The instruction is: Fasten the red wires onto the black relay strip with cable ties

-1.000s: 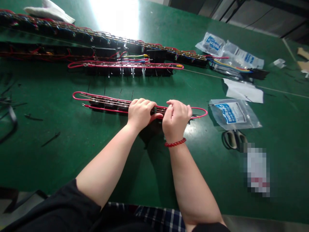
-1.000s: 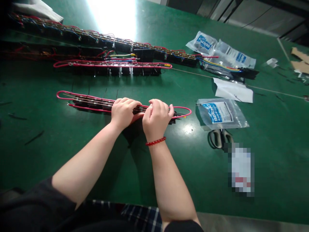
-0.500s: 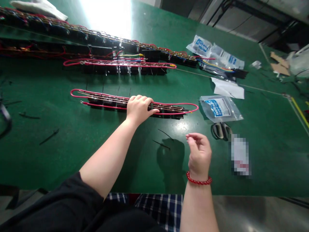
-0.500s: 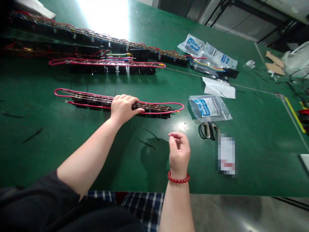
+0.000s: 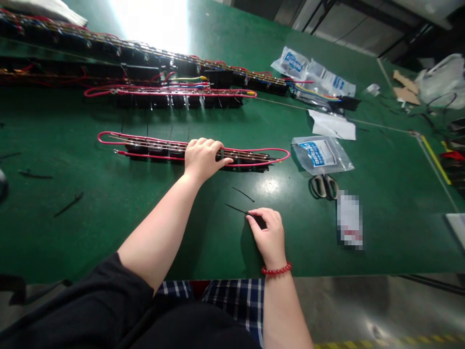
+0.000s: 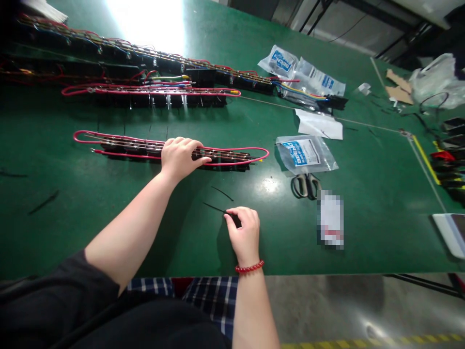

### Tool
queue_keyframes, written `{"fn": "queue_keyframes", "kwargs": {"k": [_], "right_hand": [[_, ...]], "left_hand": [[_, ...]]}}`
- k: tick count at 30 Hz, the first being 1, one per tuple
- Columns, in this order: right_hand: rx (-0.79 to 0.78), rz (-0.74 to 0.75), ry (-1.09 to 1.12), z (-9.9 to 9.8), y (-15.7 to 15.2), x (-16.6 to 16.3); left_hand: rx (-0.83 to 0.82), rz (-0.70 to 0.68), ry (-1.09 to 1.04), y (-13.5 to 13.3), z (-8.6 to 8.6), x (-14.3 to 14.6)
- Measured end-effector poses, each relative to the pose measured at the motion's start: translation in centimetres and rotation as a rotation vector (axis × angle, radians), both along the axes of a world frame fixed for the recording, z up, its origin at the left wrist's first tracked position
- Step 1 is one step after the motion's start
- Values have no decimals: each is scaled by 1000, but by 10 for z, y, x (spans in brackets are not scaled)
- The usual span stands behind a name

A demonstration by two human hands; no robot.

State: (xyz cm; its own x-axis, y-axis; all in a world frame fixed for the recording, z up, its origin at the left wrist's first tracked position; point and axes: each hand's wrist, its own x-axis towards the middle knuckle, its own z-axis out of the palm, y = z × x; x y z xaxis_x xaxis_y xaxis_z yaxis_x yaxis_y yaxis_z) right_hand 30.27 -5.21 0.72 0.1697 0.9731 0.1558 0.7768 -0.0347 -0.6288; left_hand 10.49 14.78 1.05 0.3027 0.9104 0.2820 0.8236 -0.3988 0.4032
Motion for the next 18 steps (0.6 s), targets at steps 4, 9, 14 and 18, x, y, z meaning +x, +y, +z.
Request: {"fn": "queue_keyframes", "kwargs": {"k": [4, 9, 14, 18], "right_hand": [[-10, -14, 31, 1, 0, 0], [-2, -29, 42, 1, 1, -2], [32, -82, 46, -2, -2, -5], [86, -218, 279, -4, -3, -8]], "left_hand": [[2, 6, 21, -1, 1, 0], [-29, 7, 4, -3, 3, 0], [-22, 5, 18, -3, 3, 0], [-5, 13, 35, -2, 1, 0]]}}
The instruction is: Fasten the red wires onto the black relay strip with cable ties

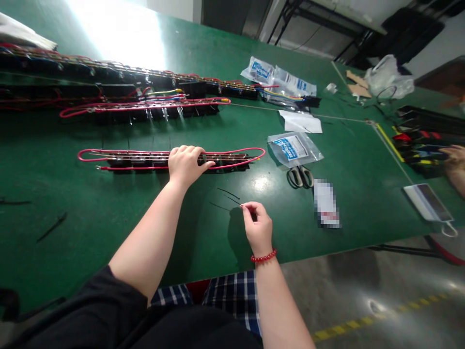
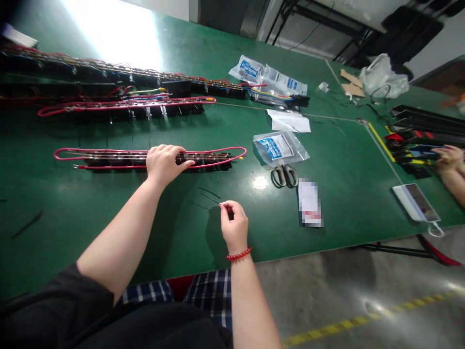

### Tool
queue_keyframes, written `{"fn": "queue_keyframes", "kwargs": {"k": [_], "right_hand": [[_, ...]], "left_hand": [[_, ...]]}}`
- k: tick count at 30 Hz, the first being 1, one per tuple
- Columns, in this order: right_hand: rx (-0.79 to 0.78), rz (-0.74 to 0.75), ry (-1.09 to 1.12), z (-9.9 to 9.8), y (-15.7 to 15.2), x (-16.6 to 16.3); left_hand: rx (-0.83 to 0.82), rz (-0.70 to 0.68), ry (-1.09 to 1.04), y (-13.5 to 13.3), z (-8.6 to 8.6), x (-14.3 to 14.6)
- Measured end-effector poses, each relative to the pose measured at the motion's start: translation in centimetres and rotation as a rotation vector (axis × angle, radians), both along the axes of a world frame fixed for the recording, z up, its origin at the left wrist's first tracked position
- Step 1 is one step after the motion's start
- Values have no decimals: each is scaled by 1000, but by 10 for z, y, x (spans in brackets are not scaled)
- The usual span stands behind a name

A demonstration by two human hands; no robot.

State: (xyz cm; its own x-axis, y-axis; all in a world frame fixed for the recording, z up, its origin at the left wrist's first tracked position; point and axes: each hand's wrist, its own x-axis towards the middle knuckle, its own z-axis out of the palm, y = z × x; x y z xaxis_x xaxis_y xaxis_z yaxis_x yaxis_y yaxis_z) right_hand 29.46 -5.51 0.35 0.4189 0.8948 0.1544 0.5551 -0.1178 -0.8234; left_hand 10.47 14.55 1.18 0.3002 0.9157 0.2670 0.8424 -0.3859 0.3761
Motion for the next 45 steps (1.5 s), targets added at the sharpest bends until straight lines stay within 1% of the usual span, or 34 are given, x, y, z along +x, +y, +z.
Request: {"fn": "queue_keyframes", "kwargs": {"k": [3, 8, 11, 14, 17, 19, 21, 24, 27, 31, 36, 40, 45], "right_hand": [[40, -65, 151, 1, 6, -4], [37, 8, 339, 8, 33, -15], [97, -3, 440, 11, 64, -27], [193, 2, 537, 11, 105, -40], [240, 50, 515, 12, 142, -48], [257, 84, 451, 11, 155, -49], [306, 96, 302, 9, 160, -48], [391, 121, 53, 3, 157, -46], [397, 142, -36, -1, 156, -45], [342, 142, -29, -1, 160, -46], [291, 258, 33, 0, 162, -47], [245, 306, 25, 2, 161, -48], [259, 304, 44, 5, 159, -49]], "left_hand": [[3, 1, 2, 0, 0, 1], [44, -19, -16, 1, -2, 2], [81, -25, -19, 1, -4, 3], [97, -35, -25, 1, -4, 3], [87, -29, -28, 1, -3, 4], [74, -27, -26, 1, -2, 4], [69, -37, -20, 2, -1, 4], [74, -52, -2, 2, -1, 5], [84, -47, -14, 2, 0, 5], [84, -27, -123, 0, 2, 6], [82, -21, -225, -1, 2, 5], [74, -40, -234, -1, 3, 5], [73, -33, -227, -1, 4, 5]]}}
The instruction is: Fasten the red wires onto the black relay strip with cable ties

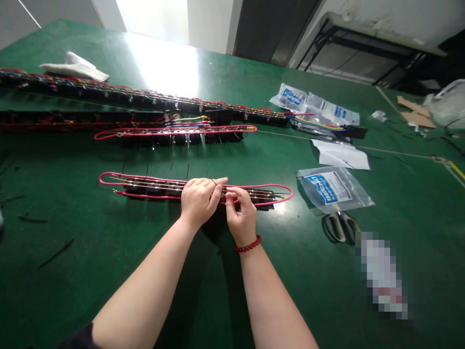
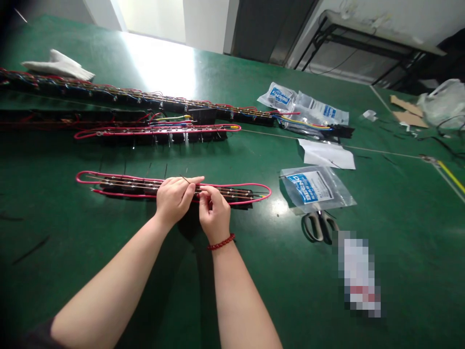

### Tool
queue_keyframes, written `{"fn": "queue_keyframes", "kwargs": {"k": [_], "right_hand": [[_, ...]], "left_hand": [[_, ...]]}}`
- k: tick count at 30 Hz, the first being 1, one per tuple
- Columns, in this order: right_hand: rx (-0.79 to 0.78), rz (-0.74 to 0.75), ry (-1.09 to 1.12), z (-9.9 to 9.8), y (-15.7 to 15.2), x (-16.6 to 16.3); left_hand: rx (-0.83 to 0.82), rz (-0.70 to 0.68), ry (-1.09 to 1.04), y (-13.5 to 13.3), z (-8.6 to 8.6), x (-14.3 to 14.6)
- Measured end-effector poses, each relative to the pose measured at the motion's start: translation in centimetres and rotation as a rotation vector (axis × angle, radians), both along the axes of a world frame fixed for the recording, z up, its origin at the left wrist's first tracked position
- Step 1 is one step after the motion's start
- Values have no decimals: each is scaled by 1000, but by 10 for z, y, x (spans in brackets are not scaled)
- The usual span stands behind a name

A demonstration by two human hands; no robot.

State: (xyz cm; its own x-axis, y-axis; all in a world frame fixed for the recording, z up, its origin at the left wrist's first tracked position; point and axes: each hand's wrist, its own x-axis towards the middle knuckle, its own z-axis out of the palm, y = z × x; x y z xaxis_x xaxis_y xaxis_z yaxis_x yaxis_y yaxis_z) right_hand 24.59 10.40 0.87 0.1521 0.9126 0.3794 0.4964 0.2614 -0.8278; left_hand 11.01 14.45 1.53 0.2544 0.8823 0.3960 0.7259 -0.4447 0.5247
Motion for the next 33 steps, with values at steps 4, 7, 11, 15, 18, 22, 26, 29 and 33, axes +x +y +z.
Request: {"fn": "queue_keyframes", "kwargs": {"k": [4, 7, 11, 15, 18, 22, 26, 29, 33], "right_hand": [[7, 7, 24, 1, -1, -1], [-10, -2, 42, 1, -1, -2], [-35, -19, 75, 0, 1, -4], [-54, -29, 125, 1, 2, -4], [-60, -30, 183, 2, 2, -3], [-67, -18, 257, 0, 4, 0], [-90, -5, 276, -2, 4, 2], [-90, 7, 292, -4, 5, 3], [-80, 20, 327, -6, 5, 3]], "left_hand": [[2, 5, 24, 0, 0, 0], [-9, 14, 51, 0, 1, 0], [-15, 19, 63, 0, 2, 1], [-8, 21, 52, 0, 1, 1], [-6, 23, 51, 0, 1, 1], [7, 33, 65, 0, 0, 2], [22, 39, 69, 1, -1, 2], [24, 39, 64, 1, -2, 2], [29, 42, 69, 1, -2, 2]]}}
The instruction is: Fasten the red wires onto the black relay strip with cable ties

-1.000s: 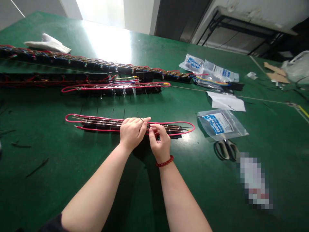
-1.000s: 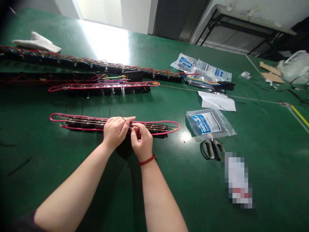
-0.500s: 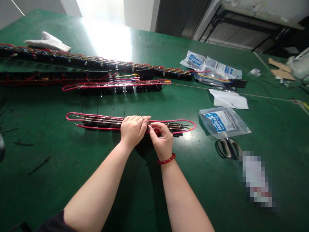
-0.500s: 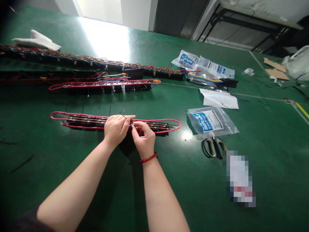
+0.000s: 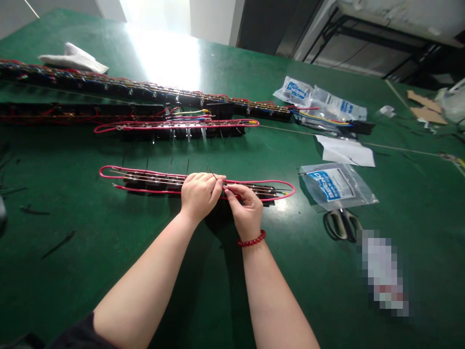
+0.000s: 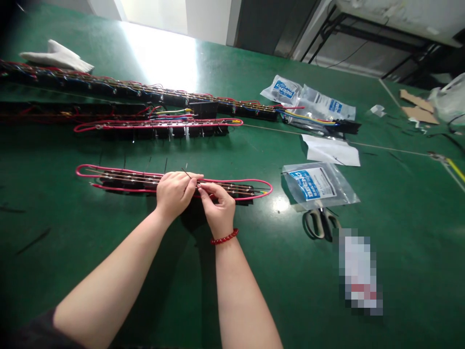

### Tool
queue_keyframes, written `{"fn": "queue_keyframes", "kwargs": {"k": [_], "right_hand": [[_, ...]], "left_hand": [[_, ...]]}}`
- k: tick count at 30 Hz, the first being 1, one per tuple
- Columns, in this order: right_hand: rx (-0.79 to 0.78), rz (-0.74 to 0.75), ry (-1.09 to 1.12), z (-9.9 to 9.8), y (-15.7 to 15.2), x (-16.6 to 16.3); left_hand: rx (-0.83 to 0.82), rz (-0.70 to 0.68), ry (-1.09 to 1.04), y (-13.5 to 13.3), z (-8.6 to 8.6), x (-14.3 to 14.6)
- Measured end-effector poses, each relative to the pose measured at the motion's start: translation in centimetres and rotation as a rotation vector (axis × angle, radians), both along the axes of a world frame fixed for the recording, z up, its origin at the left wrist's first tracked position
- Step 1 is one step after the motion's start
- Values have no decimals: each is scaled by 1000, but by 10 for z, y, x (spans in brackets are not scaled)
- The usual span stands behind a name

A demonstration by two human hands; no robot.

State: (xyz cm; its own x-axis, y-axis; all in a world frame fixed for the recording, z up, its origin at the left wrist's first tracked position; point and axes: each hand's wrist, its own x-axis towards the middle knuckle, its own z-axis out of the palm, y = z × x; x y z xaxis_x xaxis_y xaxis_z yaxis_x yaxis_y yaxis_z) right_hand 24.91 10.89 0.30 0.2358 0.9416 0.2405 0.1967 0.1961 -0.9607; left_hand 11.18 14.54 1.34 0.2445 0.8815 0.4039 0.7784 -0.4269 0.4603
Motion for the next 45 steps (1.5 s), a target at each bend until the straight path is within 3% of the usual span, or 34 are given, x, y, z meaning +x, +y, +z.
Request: {"fn": "queue_keyframes", "kwargs": {"k": [17, 27, 45], "right_hand": [[60, -96, -18, -2, 2, -6], [74, -46, -38, 0, 2, -5], [61, -92, -2, -1, 2, -5]], "left_hand": [[59, 6, 32, 1, -3, 2], [62, -3, 43, 1, -4, 2], [79, 16, -28, 1, -5, 2]]}}
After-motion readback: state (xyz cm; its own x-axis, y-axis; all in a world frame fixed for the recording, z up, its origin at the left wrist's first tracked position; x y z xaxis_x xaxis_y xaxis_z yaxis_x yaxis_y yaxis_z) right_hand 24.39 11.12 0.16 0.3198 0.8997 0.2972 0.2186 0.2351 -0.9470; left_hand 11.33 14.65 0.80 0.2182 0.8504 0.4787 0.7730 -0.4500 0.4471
